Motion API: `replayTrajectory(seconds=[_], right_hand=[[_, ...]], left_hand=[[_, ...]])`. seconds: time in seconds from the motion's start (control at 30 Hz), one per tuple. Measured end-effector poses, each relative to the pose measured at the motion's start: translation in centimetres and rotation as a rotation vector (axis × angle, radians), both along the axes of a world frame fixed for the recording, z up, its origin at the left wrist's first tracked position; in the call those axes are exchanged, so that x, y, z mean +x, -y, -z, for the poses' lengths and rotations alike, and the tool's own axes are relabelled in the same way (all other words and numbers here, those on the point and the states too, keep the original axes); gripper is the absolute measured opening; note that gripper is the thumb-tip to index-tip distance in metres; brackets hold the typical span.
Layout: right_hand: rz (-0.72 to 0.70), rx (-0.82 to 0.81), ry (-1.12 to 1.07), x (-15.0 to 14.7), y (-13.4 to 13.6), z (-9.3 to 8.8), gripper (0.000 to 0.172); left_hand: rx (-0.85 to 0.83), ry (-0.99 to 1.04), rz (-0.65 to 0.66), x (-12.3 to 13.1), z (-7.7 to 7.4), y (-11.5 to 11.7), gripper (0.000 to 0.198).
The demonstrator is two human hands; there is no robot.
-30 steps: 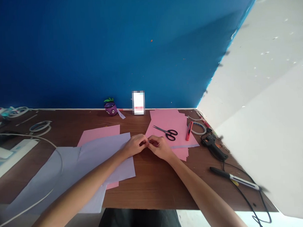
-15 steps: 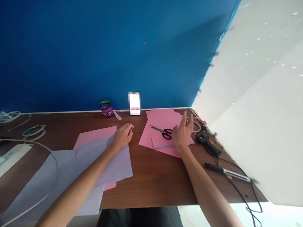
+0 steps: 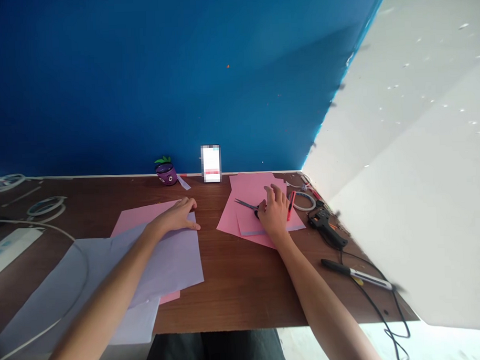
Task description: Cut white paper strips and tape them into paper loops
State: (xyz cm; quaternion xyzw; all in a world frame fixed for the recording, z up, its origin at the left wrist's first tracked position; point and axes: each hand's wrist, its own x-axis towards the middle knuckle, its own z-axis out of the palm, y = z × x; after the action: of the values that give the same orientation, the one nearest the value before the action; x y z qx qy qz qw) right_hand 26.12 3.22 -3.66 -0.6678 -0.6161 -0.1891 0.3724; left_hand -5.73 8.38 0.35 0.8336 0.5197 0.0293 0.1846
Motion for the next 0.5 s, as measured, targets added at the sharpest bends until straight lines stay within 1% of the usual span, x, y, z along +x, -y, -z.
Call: replayTrajectory(seconds=[0.17, 0.27, 0.4, 0.5], right_hand=[[-0.043, -0.015, -0.001, -0.1, -0.1, 0.3, 0.039], [-0.049, -0.029, 0.004, 0.0, -0.2, 0.4, 0.037], [-0.056, -0.077, 0.02, 0.2, -0.3, 0.5, 0.033], [-0.054, -0.179, 0.048, 0.5, -0.4, 0.4, 0.03]], left_hand=[[-0.039, -0.072, -0.056, 0.4, -0.1, 0.2, 0.058], [-0.027, -0.095, -0.058, 0.6, -0.4, 0.3, 0.055], [-0.054, -0.143, -0.084, 0.5, -1.4, 0.8, 0.051], [-0.053, -0.118, -0.139, -0.3, -2.3, 0.8, 0.052]])
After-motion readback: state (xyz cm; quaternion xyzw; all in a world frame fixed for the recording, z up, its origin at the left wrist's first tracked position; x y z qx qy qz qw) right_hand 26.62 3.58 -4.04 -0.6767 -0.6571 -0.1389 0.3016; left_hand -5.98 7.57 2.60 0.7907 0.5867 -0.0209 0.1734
